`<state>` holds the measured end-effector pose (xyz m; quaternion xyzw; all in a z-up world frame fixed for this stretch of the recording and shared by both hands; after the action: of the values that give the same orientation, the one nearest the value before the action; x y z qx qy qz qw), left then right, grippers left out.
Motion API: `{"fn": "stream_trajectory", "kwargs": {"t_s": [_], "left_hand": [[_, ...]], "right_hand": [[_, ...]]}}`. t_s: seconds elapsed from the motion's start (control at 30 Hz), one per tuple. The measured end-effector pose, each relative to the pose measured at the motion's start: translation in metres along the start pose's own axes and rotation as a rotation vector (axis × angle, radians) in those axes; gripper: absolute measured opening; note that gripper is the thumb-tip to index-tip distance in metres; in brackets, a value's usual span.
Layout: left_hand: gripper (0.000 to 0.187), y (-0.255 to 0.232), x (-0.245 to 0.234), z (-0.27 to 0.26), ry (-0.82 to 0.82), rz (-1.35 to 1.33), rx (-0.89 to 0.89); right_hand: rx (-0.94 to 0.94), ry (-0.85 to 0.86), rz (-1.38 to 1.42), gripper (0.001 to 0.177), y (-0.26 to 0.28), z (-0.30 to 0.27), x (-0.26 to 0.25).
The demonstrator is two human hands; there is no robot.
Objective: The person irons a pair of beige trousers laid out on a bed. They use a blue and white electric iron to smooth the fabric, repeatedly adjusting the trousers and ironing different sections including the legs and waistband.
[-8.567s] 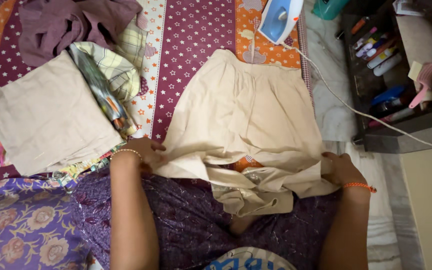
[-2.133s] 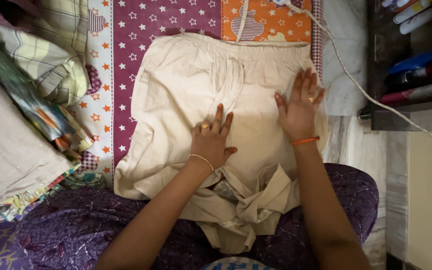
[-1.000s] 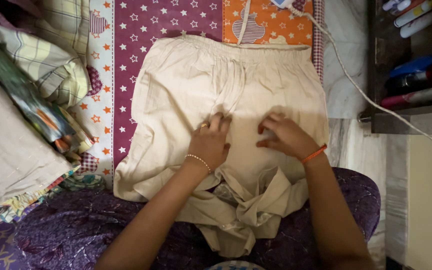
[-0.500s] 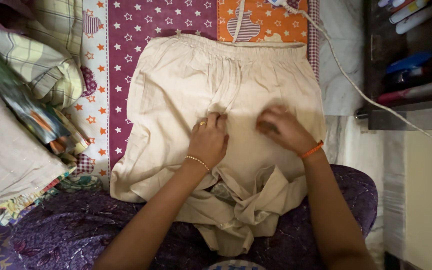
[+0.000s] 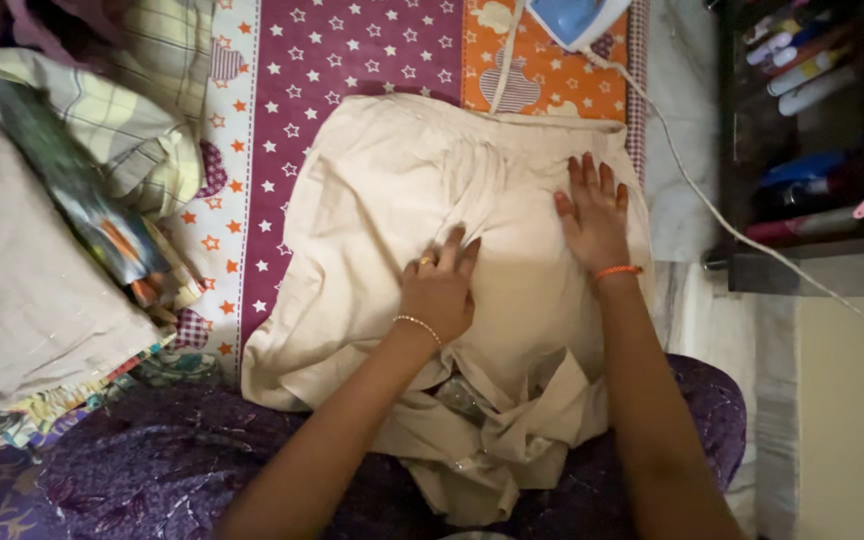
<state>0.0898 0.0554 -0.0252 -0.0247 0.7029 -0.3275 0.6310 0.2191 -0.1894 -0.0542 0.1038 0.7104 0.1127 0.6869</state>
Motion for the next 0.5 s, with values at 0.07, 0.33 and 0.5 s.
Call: {"fn": "stream_trajectory", "kwargs": {"t_s": [0.07,0.33,0.5], "left_hand": [[0.08,0.0,-0.001,-0.001,0.002,-0.007,-0.002],[0.087,0.005,-0.013,0.006,0.056,-0.094,-0.015],[0.093,0.01,-0.016,0.008,0.152,-0.146,-0.009]], "right_hand": [[0.06,0.04,0.044,0.062,-0.007,0.017,0.006],[-0.004,-0.144,0.076,0.068,-0.014,0.049,-0.005],[-0.094,-0.413,0.692,0.065,-0.004,0.133,-0.029]]}}
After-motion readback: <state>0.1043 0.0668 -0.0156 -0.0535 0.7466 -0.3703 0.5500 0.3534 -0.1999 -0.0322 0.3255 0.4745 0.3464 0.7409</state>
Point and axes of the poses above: each hand's wrist, its own z-axis towards the middle knuckle, its own x-axis out of the palm, y = z × x, the point moved 3 cm from there along z, towards the middle knuckle, and after that the axes turned 14 degrees about x, right-handed, at the moved point
